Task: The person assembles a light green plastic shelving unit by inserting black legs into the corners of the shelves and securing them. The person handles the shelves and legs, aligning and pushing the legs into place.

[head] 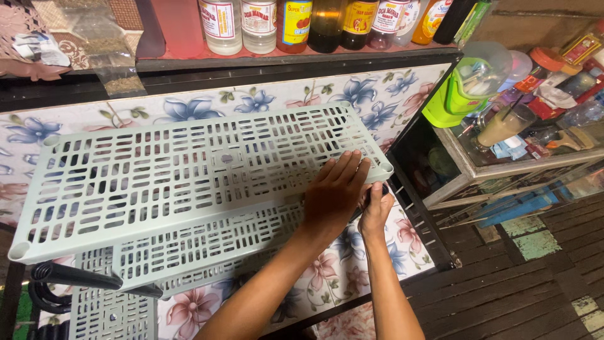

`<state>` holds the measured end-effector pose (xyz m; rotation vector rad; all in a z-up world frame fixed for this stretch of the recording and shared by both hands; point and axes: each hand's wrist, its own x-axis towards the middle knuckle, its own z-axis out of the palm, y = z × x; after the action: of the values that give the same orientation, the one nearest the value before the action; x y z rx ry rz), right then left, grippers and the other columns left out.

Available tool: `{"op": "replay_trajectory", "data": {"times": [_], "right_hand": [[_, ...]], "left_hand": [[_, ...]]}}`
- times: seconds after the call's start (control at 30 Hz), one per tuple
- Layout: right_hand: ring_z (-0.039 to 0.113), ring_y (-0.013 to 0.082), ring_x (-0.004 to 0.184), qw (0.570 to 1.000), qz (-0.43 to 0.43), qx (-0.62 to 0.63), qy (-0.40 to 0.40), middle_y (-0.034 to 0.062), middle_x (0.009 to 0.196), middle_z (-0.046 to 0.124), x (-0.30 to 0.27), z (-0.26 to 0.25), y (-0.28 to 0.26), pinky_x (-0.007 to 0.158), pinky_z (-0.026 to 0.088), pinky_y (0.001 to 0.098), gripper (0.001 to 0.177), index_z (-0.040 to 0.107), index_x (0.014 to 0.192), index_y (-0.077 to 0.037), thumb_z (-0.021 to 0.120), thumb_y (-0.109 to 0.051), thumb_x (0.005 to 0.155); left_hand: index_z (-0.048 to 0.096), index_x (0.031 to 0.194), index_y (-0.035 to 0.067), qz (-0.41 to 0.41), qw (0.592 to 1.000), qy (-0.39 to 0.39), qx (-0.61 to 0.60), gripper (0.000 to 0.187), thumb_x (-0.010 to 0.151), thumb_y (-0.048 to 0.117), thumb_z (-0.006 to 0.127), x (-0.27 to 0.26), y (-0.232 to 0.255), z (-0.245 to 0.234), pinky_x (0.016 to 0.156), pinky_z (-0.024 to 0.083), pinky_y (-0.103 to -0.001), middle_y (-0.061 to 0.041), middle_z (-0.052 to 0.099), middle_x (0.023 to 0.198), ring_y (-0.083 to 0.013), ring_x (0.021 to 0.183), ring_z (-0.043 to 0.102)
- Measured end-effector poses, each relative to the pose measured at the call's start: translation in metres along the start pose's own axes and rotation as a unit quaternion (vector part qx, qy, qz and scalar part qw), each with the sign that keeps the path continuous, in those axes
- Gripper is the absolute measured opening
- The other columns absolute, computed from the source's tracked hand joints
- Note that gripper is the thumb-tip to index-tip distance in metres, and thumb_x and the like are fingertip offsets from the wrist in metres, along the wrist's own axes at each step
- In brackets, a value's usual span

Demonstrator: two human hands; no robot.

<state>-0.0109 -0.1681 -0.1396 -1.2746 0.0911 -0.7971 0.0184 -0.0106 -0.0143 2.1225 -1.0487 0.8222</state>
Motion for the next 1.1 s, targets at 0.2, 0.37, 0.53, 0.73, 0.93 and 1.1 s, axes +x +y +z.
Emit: {"op": "replay_trajectory", "data": {"times": [0.2,0.37,0.53,0.73,0.93,1.1], "right_hand": [[0.035,0.006,0.052,1.0,0.002,-0.01,-0.01,-0.0036,0.062,0.043,-0.001,0.0,-0.002,0.049,0.024,0.0241,0.051,0.051,0.074,-0.009,0.057,-0.048,0.107],[0.036,0.0073,0.05,1.0,-0.001,0.006,0.001,-0.0011,0.062,0.045,-0.003,0.01,-0.013,0.047,0.027,0.0254,0.046,0.049,0.074,-0.01,0.059,-0.041,0.105],[0.037,0.0082,0.052,1.0,-0.022,-0.007,0.008,-0.0009,0.061,0.043,-0.005,0.014,-0.016,0.05,0.028,0.0264,0.049,0.043,0.071,-0.01,0.061,-0.038,0.107],[0.036,0.0074,0.054,1.0,-0.018,-0.019,-0.008,-0.0029,0.061,0.042,-0.005,0.007,-0.014,0.051,0.027,0.0253,0.055,0.044,0.071,-0.012,0.06,-0.053,0.104],[0.038,0.0061,0.055,0.999,-0.028,-0.03,0.003,-0.0035,0.064,0.046,-0.007,0.002,-0.005,0.052,0.027,0.0252,0.057,0.049,0.074,-0.009,0.062,-0.057,0.103],[0.037,0.0055,0.056,0.998,-0.005,-0.066,0.016,-0.0045,0.064,0.045,-0.008,-0.004,0.0,0.052,0.027,0.024,0.056,0.053,0.08,-0.007,0.058,-0.058,0.104]], "left_hand": [[0.062,0.135,0.004,0.001,1.0,0.0,-0.01,0.05,0.092,0.029,0.068,0.0,-0.001,0.001,0.113,0.044,-0.044,-0.016,0.062,0.142,-0.0299,0.135,0.058],[0.061,0.136,0.005,-0.002,1.0,-0.014,-0.007,0.048,0.093,0.026,0.067,0.0,-0.003,0.004,0.114,0.044,-0.043,-0.015,0.062,0.144,-0.0296,0.136,0.057],[0.061,0.135,0.004,-0.001,1.0,-0.01,-0.019,0.048,0.093,0.027,0.067,-0.005,-0.004,0.006,0.115,0.043,-0.045,-0.016,0.061,0.144,-0.0305,0.137,0.056],[0.06,0.136,0.003,0.006,1.0,-0.013,-0.007,0.048,0.093,0.024,0.068,-0.011,-0.003,0.006,0.117,0.043,-0.044,-0.016,0.061,0.145,-0.0299,0.138,0.056],[0.058,0.137,0.001,0.003,0.999,-0.022,-0.026,0.05,0.093,0.022,0.069,-0.015,-0.001,0.005,0.118,0.041,-0.045,-0.017,0.059,0.146,-0.0313,0.139,0.054],[0.053,0.142,-0.001,0.012,0.998,-0.04,-0.041,0.059,0.09,0.021,0.07,-0.015,-0.002,-0.004,0.12,0.037,-0.047,-0.02,0.055,0.15,-0.0334,0.142,0.05]]}}
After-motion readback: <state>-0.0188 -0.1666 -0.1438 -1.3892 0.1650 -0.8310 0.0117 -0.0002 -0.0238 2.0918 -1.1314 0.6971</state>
